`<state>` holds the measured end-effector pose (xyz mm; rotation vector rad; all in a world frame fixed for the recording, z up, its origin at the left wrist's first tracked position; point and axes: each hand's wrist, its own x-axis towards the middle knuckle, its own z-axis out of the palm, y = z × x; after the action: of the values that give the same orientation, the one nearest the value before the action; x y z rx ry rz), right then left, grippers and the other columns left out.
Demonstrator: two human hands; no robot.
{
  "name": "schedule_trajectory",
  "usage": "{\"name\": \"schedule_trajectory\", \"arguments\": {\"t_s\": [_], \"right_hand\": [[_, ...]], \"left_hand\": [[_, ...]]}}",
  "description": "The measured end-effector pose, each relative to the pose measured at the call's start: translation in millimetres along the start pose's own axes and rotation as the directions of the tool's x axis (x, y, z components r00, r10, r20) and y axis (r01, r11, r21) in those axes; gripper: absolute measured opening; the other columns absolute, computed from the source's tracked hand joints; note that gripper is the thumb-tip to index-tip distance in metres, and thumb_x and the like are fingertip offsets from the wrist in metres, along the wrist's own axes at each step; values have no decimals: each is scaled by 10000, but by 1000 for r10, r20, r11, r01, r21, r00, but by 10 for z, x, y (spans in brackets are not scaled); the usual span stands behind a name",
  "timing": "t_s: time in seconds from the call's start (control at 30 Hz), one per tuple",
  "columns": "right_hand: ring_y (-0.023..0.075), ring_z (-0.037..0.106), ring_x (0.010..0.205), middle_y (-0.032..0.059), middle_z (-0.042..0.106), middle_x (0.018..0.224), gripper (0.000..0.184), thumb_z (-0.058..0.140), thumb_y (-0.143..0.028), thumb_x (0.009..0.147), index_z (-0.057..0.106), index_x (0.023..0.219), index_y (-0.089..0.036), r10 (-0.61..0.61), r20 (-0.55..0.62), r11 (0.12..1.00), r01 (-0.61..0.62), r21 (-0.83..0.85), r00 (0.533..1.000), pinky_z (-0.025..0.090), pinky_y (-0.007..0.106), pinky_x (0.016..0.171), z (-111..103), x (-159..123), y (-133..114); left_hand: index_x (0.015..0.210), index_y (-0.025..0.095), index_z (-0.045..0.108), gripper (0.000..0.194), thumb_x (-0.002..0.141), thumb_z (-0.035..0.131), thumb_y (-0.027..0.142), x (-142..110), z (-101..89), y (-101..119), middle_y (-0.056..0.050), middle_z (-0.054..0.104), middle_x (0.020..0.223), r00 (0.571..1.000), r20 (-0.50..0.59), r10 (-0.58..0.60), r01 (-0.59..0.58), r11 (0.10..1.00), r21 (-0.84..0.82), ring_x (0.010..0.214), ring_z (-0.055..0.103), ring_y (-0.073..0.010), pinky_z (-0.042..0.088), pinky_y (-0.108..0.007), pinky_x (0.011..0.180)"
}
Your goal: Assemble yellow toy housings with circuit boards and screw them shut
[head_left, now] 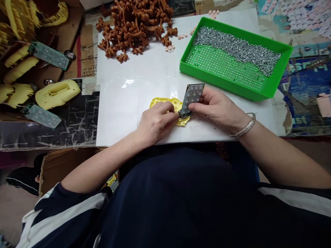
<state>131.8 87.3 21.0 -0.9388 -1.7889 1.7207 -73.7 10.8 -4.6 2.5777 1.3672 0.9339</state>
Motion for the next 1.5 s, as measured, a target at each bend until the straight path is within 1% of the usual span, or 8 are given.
{"name": "schedule_trajectory", "arguments": {"t_s": [0.2,0.3,0.53,0.7,0.93,1.17,1.3,1.5], "right_hand": [[186,646,890,14,704,939,236,745,-357,781,650,929,-200,-42,62,995,48,-92,997,578,341,801,-12,29,-62],[185,650,889,13,703,945,227,734,-326,780,650,947,-197,-26,61,995,32,-94,998,580,333,782,-4,38,-63],[162,667,887,4,701,974,270,677,-258,817,627,1079,-211,25,31,998,-24,-61,999,576,292,748,-11,66,-10],[149,663,837,-26,703,912,418,707,-267,796,595,1197,-233,17,40,998,-14,-64,999,572,283,743,-5,88,-3],[158,660,838,8,695,893,417,744,-322,794,607,1172,-209,-6,-47,999,4,-37,999,577,284,738,28,100,34],[195,648,941,38,695,1054,485,673,-395,835,595,1275,-205,-116,56,982,123,-142,992,550,343,830,22,103,50],[184,623,870,50,692,1004,547,646,-358,855,564,1360,-164,-158,89,915,179,-360,983,500,316,791,-1,118,4],[175,586,852,70,680,970,391,595,-374,923,632,1228,-132,-253,250,697,355,-623,935,420,287,770,-42,210,-96]], "left_hand": [[1146,171,628,218,1002,474,227,-62,-109,-14,-104,614,1013,976,184,114,-126,991,53,810,527,-195,469,-352,740],[1188,177,601,238,988,470,177,-89,-112,-25,-102,604,1047,965,218,144,-174,977,124,822,523,-191,489,-351,740],[1185,186,590,225,997,466,173,-124,-65,-44,-96,613,1062,974,136,180,-205,959,196,801,518,-175,483,-330,705],[1162,186,598,212,1003,460,166,-131,-38,-32,-92,614,1035,980,65,189,-199,958,208,803,502,-182,412,-317,672],[1135,175,618,234,1022,414,187,-135,-28,-11,-105,608,1008,981,48,190,-196,946,257,853,498,-207,385,-336,705],[1124,240,623,173,1002,501,226,-160,-21,4,-86,617,1087,993,-5,121,-116,960,255,991,501,-226,395,-377,828],[1128,273,653,179,996,537,308,-154,5,-17,-86,611,1074,997,-13,71,-66,973,220,969,503,-231,405,-394,829],[1151,254,636,183,990,555,285,-148,-96,-122,-78,627,1085,992,-22,127,-127,992,9,964,532,-208,466,-367,817]]}}
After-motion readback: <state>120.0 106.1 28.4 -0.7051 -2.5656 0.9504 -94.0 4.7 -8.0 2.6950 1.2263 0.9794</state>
